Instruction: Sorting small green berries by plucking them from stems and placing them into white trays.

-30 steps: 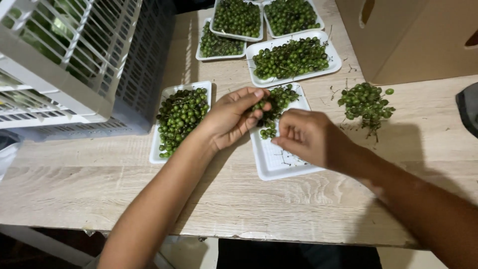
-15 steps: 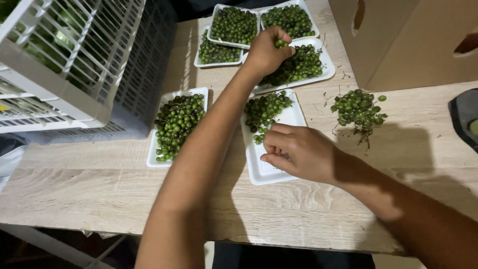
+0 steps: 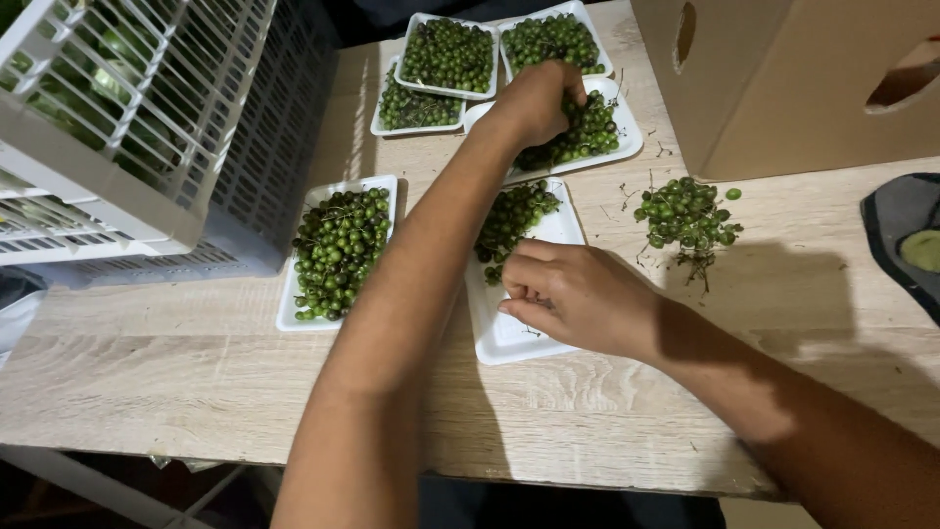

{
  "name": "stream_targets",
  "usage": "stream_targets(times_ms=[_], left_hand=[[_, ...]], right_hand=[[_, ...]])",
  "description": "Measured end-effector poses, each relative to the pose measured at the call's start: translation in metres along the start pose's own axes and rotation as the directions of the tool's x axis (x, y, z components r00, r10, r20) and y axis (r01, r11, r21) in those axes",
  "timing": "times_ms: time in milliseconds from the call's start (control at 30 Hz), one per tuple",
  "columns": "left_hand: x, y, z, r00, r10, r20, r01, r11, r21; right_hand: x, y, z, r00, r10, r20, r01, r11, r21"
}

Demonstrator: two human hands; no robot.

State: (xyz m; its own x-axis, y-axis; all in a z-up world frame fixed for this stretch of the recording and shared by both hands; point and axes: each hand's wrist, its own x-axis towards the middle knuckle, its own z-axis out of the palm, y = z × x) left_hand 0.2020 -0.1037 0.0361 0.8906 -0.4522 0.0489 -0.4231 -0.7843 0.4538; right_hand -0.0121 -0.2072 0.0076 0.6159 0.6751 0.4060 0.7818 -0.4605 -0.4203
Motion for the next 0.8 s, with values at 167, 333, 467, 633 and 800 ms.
stream_targets(times_ms=[167, 333, 467, 633, 800], left_hand=[[-0.01, -0.004, -0.015, 1.0, -0.008, -0.009, 0.007, 1.0, -0.017], [0.017, -0.05, -0.008, 0.957, 0.206, -0.205, -0.217, 0.975, -0.036], [-0.014, -0.019, -0.016, 0.985, 0.095, -0.146, -0.102, 0.994, -0.04], [-0.004, -0.021, 0.006, 0.987, 0.142, -0.082, -0.136, 0.988, 0.066], [-0.022, -0.012, -0.002, 0.994, 0.101, -0.048, -0.098, 0.993, 0.065]], right_hand=[[0.001, 0.0, 0.0, 0.997, 0.023, 0.067, -0.021, 0.999, -0.037], [0.001, 0.001, 0.0, 1.0, 0.002, 0.027, -0.001, 1.0, -0.007], [0.001, 0.005, 0.004, 1.0, -0.002, 0.016, 0.002, 1.0, -0.009], [0.0, 0.011, 0.007, 0.999, -0.032, 0.001, 0.032, 0.999, -0.02], [0.004, 0.012, -0.013, 0.977, 0.184, -0.111, -0.188, 0.982, -0.025]])
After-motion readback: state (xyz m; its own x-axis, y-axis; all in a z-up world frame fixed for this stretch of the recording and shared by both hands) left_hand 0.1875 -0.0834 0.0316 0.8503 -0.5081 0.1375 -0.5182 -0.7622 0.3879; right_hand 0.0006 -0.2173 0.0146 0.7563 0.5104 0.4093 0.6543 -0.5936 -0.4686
